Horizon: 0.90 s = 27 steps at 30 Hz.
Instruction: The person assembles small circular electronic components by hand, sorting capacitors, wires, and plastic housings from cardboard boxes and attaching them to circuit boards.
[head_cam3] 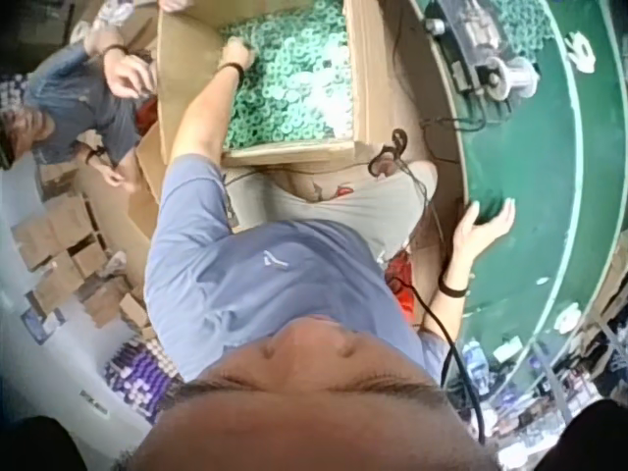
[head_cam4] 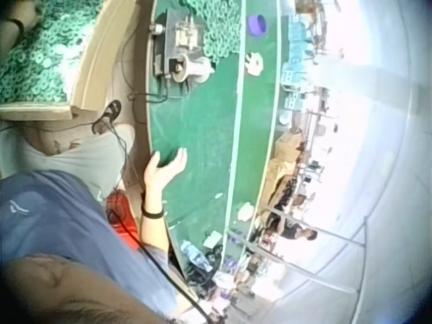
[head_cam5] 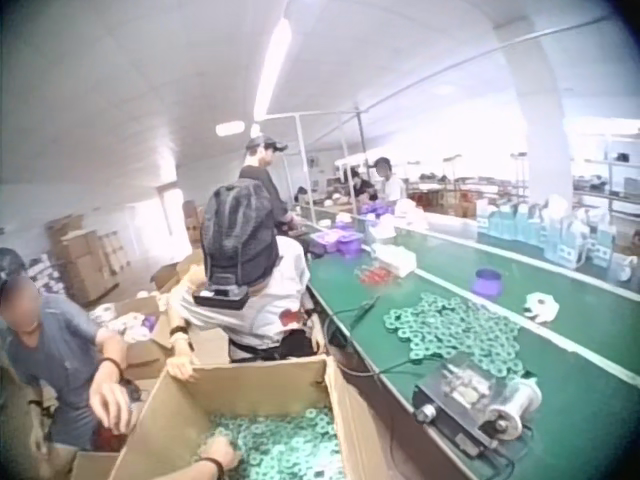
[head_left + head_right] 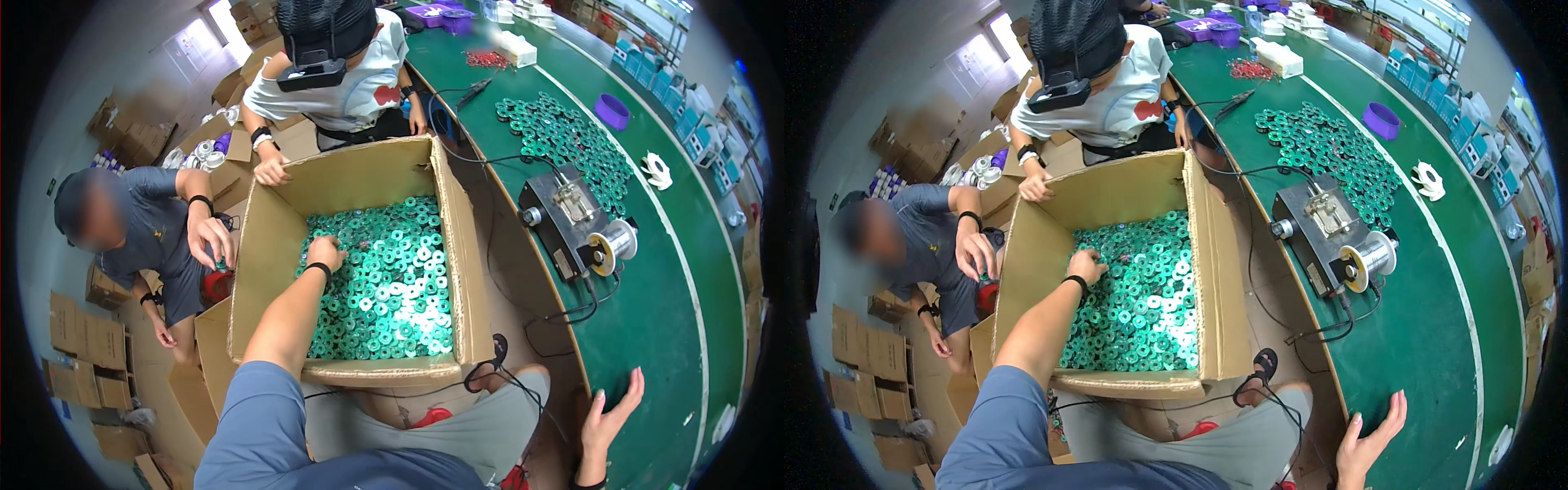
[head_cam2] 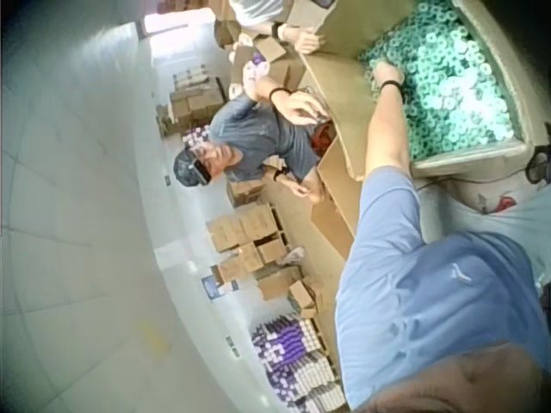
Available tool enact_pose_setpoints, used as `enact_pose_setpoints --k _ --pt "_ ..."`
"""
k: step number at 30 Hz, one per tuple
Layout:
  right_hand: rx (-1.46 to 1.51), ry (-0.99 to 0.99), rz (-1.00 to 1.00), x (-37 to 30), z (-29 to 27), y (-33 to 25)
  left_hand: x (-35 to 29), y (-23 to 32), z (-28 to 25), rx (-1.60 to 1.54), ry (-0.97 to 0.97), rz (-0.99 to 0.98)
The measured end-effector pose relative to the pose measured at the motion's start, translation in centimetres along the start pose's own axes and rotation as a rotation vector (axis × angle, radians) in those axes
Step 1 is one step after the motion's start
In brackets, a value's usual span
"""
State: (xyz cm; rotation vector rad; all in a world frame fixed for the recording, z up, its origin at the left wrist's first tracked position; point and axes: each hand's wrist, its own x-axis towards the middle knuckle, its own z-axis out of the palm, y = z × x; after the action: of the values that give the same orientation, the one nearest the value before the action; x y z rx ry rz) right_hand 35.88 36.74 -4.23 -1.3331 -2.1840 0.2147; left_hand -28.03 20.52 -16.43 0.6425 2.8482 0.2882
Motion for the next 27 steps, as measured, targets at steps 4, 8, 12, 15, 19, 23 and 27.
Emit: enact_pose_setpoints --k 4,8,12,15,19,23,27 --pt "-0.027 -0.021 -0.009 0.2 0.3 -0.2 0.9 -0.5 1.4 -0.021 -0.033 -0.038" --pt "-0.039 -0.027 -0.015 0.4 0.6 -0.2 1.4 0.6 1.7 0.069 0.060 0.012" --pt "-0.091 -0.054 -0.015 0.7 0.3 -1.1 0.0 4.3 2.3 0.084 0.168 0.434" --pt "-0.100 -0.064 -0.016 0.9 0.4 -1.4 1.1 4.9 2.5 0.279 0.164 0.589" --pt "-0.085 -0.053 -0.018 1.0 0.4 -1.5 2.1 5.2 3.1 0.471 0.084 0.620" --pt "-0.087 -0.023 0.012 1.0 0.3 -1.5 2.2 4.7 3.2 0.520 0.115 0.668" --pt "-0.119 -0.011 0.005 1.0 0.0 -0.9 2.6 4.9 3.6 0.620 0.129 0.761"
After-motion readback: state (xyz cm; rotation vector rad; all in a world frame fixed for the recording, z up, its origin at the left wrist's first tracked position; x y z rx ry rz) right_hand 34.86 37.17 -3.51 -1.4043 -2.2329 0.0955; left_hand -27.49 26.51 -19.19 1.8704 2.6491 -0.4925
